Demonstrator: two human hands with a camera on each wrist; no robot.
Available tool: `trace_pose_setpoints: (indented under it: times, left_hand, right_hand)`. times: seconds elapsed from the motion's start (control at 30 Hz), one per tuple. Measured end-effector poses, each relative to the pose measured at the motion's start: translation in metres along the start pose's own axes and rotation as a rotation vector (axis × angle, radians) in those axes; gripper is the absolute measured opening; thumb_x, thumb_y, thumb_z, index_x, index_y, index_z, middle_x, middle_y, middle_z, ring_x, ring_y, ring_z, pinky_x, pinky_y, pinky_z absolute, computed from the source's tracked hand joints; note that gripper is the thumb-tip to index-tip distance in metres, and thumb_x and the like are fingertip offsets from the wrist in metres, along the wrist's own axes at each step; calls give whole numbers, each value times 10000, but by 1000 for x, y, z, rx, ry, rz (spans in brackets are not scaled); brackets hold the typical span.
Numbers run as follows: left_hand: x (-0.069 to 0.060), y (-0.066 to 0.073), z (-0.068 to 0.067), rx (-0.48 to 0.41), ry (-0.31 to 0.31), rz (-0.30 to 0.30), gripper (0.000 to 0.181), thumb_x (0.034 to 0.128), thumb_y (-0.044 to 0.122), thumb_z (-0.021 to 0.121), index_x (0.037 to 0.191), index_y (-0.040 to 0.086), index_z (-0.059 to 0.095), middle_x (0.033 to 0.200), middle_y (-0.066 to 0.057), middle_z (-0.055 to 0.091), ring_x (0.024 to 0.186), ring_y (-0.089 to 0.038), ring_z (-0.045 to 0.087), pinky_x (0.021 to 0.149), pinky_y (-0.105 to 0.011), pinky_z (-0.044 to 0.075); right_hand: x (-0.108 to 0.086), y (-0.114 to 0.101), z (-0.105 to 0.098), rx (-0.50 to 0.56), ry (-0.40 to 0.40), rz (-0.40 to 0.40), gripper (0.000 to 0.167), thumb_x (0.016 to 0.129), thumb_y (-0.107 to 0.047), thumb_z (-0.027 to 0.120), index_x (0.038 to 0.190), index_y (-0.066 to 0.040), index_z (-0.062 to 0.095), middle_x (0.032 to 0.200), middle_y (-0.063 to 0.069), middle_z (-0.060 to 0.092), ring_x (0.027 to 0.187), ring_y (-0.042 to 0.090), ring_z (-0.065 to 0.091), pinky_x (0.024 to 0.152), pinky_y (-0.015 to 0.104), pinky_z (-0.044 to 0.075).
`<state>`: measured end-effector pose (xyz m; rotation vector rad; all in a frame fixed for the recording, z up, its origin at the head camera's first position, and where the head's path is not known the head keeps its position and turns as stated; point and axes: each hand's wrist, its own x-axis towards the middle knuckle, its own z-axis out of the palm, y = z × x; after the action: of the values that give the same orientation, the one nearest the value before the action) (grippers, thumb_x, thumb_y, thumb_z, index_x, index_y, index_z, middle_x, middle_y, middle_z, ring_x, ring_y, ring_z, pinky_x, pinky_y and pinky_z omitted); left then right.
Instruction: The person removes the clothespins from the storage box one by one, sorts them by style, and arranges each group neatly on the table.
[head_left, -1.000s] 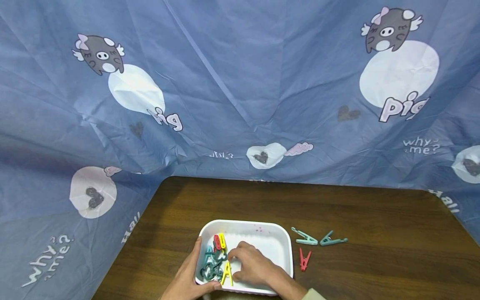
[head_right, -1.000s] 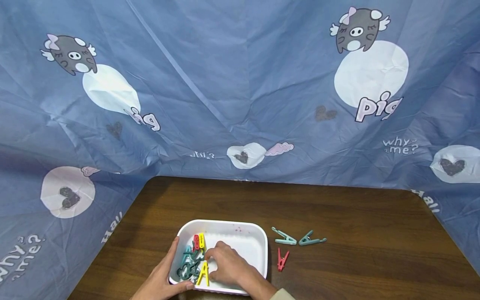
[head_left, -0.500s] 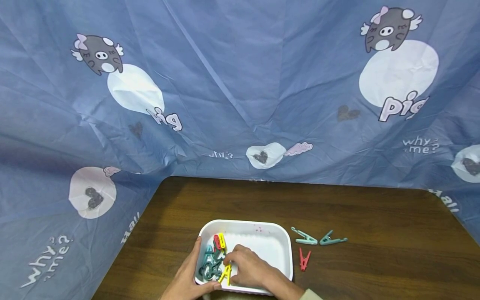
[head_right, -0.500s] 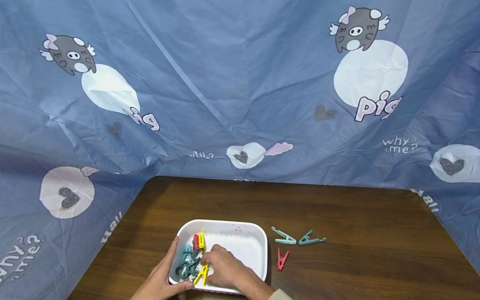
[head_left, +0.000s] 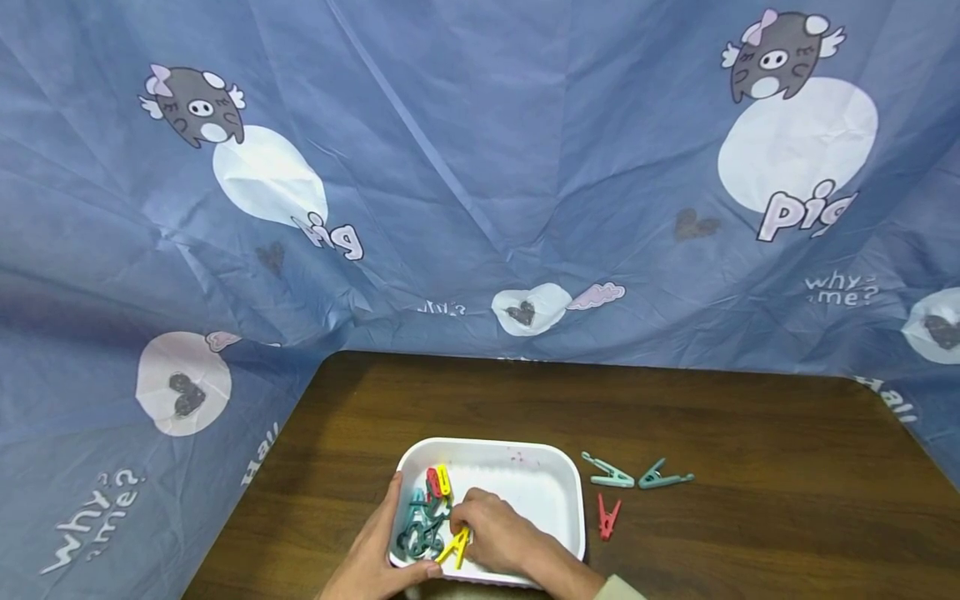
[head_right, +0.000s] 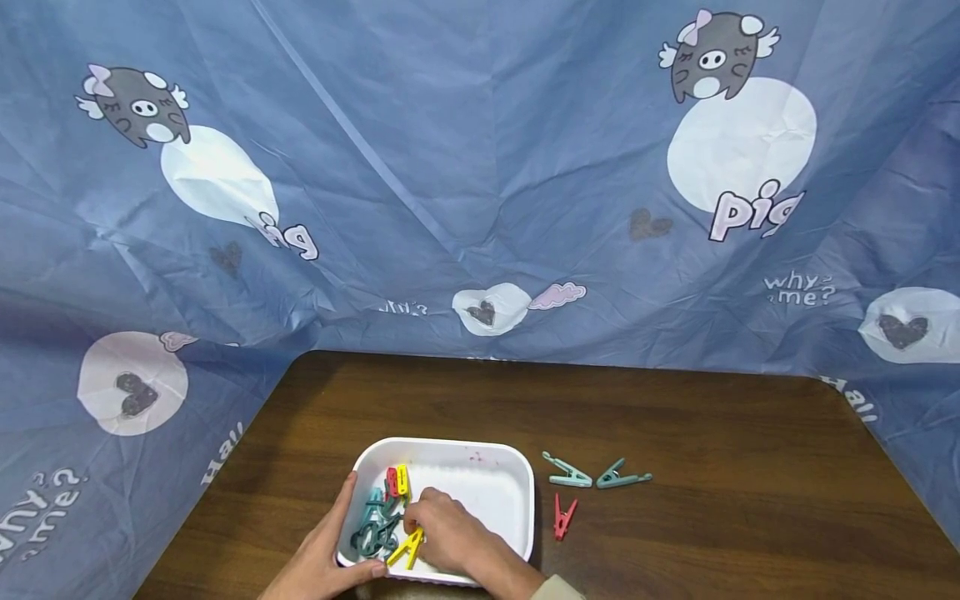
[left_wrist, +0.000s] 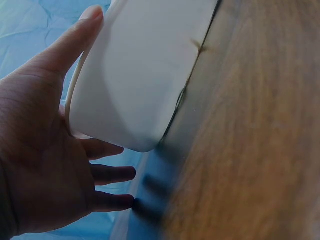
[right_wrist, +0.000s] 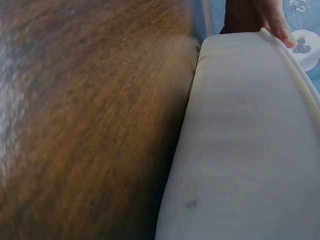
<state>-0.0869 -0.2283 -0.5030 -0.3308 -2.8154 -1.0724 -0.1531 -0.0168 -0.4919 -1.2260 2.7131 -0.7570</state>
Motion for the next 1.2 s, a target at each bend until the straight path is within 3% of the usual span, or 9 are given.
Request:
trace_pose_setpoints:
  times: [0.4, 0.57, 0.9, 1.2]
  left_hand:
    - [1, 2, -2, -8, -33, -32, 1238, 714, 444, 882, 1599, 12, 133, 1554, -292, 398, 1376, -459, 453, 1075, -510, 476]
    - [2, 3, -3, -19, -59, -59, 1240, 722, 437, 878, 1606, 30, 111, 1568, -287, 378, 1395, -447, 436, 1080, -529, 466]
    - [3, 3, -3, -31, -69, -67, 1248, 721, 424, 882, 1607, 30, 96, 1573, -298, 360, 1405, -457, 420, 1079, -565, 454]
    - [5, 4, -3, -65, -103, -141, 1249, 720, 402, 883, 1609, 33, 86, 1604, -293, 300, 1445, -450, 367, 1105, -624, 398]
  right_hand:
    - [3, 1, -2, -11, -67, -100, 260, 677, -31, 823, 895, -167, 789, 842, -70, 680, 815, -23, 535, 700, 83, 412]
    - [4, 2, -2, -18, -64, -116, 228, 675, -43, 839, 858, -165, 779, 798, -68, 663, 769, -26, 509, 670, 79, 392]
    - [0, 6, -8, 21, -87, -76, 240, 663, -100, 892, 850, -160, 754, 787, -66, 634, 746, -40, 453, 673, 87, 364]
    - [-3, 8, -12, 40, -60, -63, 249, 666, -103, 897, 872, -149, 765, 799, -63, 648, 753, -42, 470, 683, 75, 372]
